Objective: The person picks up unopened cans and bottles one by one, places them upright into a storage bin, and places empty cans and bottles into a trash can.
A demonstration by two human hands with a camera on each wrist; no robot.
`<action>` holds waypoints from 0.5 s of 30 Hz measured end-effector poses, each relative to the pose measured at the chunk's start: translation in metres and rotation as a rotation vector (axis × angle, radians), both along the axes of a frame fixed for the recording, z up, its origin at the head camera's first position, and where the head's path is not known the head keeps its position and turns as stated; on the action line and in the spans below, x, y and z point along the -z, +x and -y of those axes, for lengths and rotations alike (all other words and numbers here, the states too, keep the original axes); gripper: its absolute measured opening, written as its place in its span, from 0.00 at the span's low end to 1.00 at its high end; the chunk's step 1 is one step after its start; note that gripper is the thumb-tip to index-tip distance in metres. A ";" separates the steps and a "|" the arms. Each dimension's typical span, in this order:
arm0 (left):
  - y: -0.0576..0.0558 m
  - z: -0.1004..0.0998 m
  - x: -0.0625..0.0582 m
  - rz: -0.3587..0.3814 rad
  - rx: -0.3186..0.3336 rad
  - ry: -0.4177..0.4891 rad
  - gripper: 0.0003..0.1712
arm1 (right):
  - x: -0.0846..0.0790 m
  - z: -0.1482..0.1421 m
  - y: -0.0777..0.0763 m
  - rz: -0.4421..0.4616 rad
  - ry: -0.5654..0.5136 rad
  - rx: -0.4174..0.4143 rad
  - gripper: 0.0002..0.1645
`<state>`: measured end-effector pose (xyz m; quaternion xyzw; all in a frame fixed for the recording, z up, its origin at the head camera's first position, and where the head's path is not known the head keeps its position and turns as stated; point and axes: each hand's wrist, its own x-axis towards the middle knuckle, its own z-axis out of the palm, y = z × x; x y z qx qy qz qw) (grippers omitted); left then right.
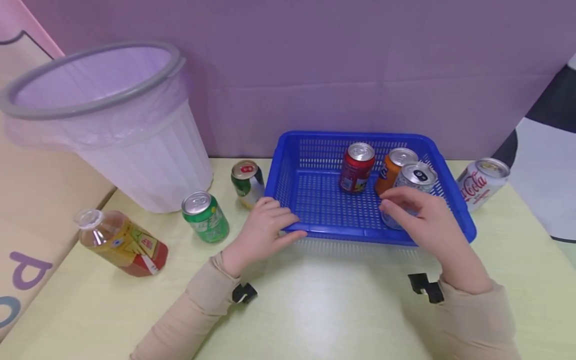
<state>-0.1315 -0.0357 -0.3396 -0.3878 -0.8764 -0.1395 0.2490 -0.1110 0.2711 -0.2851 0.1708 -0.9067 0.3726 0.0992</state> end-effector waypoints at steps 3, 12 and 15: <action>0.000 0.000 0.000 0.003 -0.003 -0.002 0.16 | -0.002 -0.007 0.000 -0.027 -0.068 -0.023 0.09; 0.001 0.000 -0.001 0.017 -0.002 -0.008 0.16 | -0.005 -0.029 0.000 -0.082 -0.177 0.013 0.13; 0.001 0.000 -0.001 0.024 -0.003 -0.005 0.16 | -0.007 -0.037 0.001 -0.074 -0.230 0.068 0.13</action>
